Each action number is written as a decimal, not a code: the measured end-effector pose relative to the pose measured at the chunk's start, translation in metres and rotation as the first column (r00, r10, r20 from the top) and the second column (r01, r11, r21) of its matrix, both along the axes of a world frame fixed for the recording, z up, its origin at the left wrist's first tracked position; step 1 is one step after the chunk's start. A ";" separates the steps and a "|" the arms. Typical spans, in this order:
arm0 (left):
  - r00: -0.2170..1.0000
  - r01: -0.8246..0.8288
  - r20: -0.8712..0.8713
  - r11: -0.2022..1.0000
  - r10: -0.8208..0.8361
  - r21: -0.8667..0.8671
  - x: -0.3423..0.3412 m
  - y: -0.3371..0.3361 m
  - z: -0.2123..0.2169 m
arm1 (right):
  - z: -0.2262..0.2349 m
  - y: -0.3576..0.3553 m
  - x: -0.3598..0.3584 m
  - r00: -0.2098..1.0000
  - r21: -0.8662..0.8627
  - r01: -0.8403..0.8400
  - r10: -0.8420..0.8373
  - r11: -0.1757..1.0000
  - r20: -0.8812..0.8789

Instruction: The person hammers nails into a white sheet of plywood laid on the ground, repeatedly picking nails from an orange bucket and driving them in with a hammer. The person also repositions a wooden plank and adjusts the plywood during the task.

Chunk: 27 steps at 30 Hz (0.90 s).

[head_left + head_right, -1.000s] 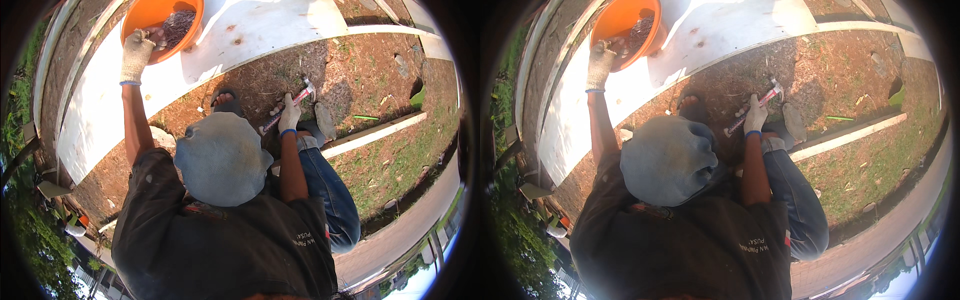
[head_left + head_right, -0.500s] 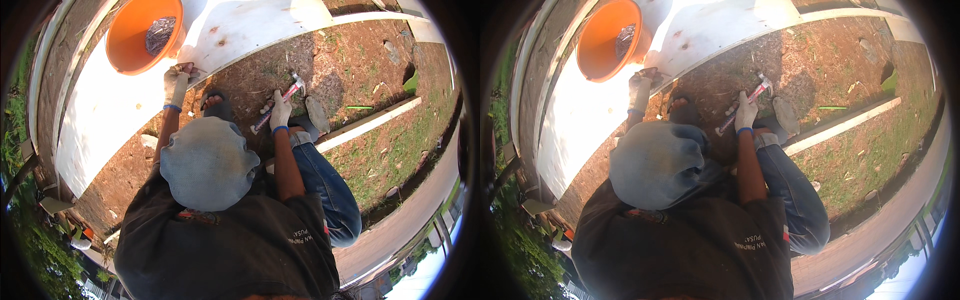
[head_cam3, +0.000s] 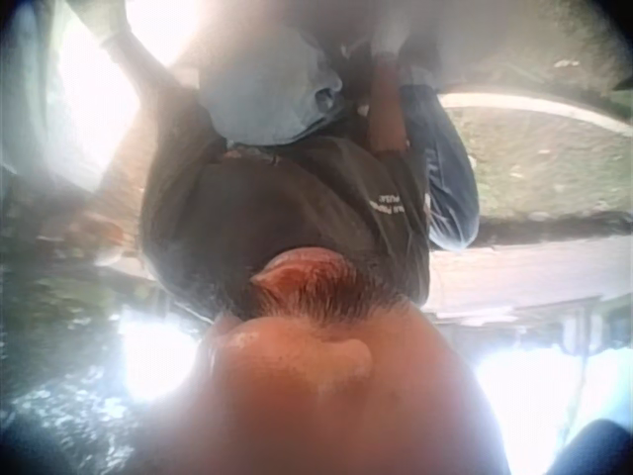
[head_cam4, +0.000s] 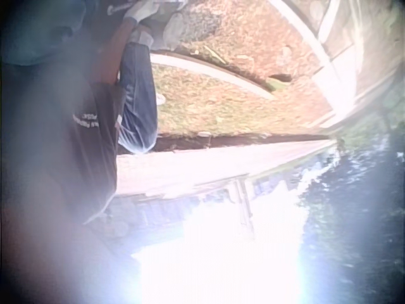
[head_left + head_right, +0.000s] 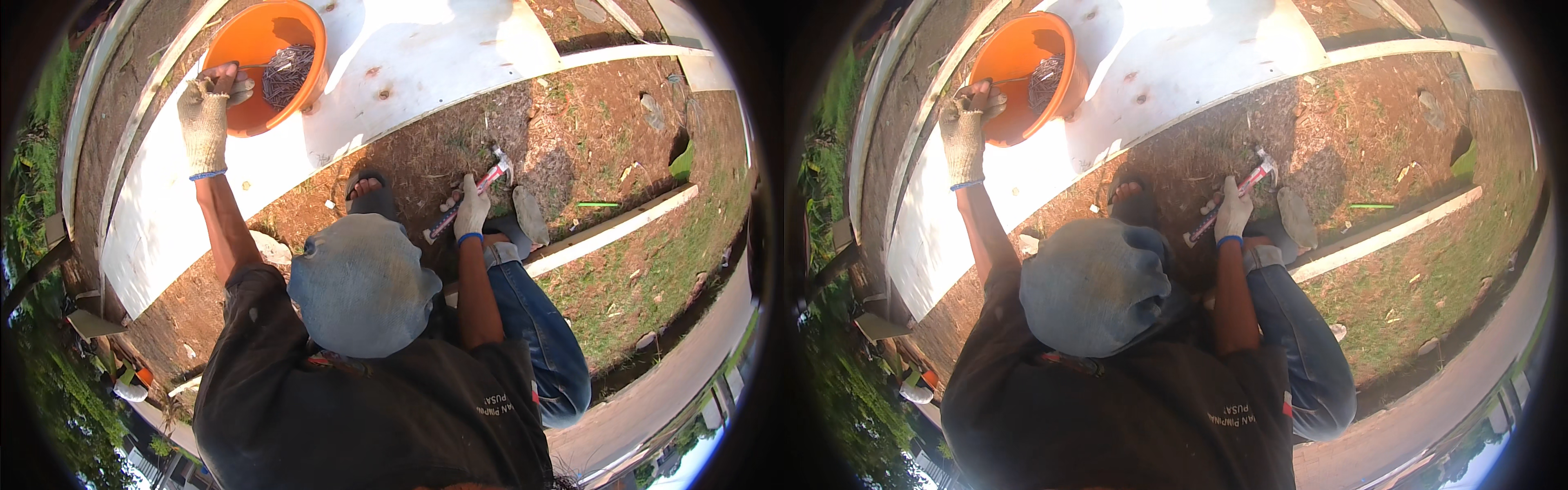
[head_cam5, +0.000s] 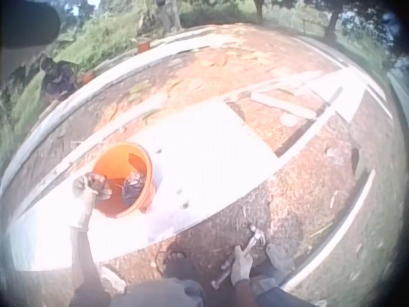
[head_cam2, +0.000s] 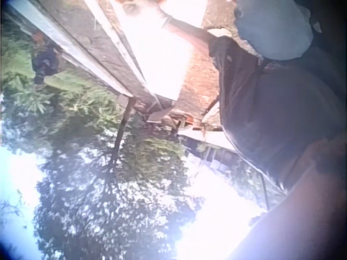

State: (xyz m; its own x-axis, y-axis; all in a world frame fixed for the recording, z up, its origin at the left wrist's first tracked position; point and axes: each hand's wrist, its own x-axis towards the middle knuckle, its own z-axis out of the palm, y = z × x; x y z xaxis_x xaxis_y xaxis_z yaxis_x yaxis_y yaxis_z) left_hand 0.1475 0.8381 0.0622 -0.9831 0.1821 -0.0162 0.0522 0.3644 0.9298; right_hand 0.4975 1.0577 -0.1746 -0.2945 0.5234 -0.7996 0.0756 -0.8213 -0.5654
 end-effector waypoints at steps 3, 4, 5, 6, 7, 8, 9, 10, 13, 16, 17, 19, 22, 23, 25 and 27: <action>1.000 0.020 -0.020 0.988 -0.024 -0.156 -0.022 -0.008 -0.007 | 0.001 -0.003 -0.001 1.000 0.003 -0.001 0.001 1.000 -0.006; 0.999 0.022 -0.030 0.987 -0.027 -0.156 -0.032 -0.008 -0.015 | 0.000 -0.003 -0.003 1.000 0.013 -0.011 0.011 1.000 -0.007; 0.999 -0.004 -0.035 0.973 -0.004 -0.229 -0.041 -0.009 -0.022 | -0.001 -0.005 -0.004 1.000 0.015 -0.010 0.010 1.000 -0.006; 1.000 0.015 -0.014 0.973 -0.019 -0.231 -0.042 -0.007 -0.029 | -0.004 -0.005 -0.003 1.000 0.025 -0.005 0.005 1.000 0.000; 1.000 0.028 -0.003 0.971 -0.030 -0.238 -0.043 -0.006 -0.030 | -0.006 -0.006 -0.006 1.000 0.029 -0.003 0.003 1.000 -0.006; 0.999 0.040 0.006 0.968 -0.040 -0.247 -0.043 -0.005 -0.031 | -0.004 -0.012 -0.002 1.000 0.024 -0.014 0.014 1.000 -0.008; 0.993 0.113 0.048 0.971 -0.105 -0.210 -0.040 0.002 -0.041 | -0.003 -0.008 0.002 1.000 0.052 0.001 -0.001 0.999 -0.012; 0.983 0.180 0.064 0.966 -0.170 -0.184 -0.032 0.008 -0.033 | -0.006 -0.008 0.001 1.000 0.043 0.009 -0.010 0.999 0.023; 0.970 0.204 -0.031 0.871 -0.243 -0.446 -0.006 0.045 0.015 | -0.005 -0.006 0.001 1.000 0.039 -0.011 0.011 0.999 0.017; 0.899 0.312 -0.193 0.885 -0.393 -0.346 0.011 0.075 0.032 | 0.002 -0.007 -0.001 1.000 0.058 0.019 -0.020 0.998 0.018; 0.883 0.378 -0.121 0.841 -0.453 -0.386 0.013 0.088 0.038 | 0.001 -0.006 -0.001 0.999 0.060 0.024 -0.026 0.998 0.024; 0.878 0.479 0.103 0.864 -0.468 -0.156 0.030 0.116 0.053 | -0.002 -0.006 -0.003 0.998 0.052 0.041 -0.043 0.998 0.036; 0.746 0.659 0.195 0.747 -0.637 -0.083 0.033 0.148 0.032 | 0.003 -0.006 -0.004 0.997 0.069 0.012 -0.017 0.998 0.069; 0.690 0.710 0.247 0.703 -0.680 -0.045 0.038 0.157 0.023 | 0.005 -0.004 -0.004 0.998 0.074 0.007 -0.011 0.997 0.064; 0.537 0.811 0.382 0.585 -0.752 0.013 0.054 0.180 0.019 | 0.005 -0.004 -0.002 0.997 0.084 -0.006 -0.001 0.996 0.079; 0.410 0.751 0.465 0.580 -0.785 0.317 0.088 0.208 -0.004 | 0.000 -0.002 -0.003 0.998 0.081 -0.011 0.006 0.997 0.063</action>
State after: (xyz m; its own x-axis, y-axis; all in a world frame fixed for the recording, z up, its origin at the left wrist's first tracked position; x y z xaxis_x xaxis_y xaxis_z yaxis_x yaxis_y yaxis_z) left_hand 0.2355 1.0463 0.0581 -0.2585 0.8735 -0.4125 -0.1866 0.3738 0.9085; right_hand 0.4940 1.0553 -0.1747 -0.2500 0.5852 -0.7714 0.1194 -0.7720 -0.6243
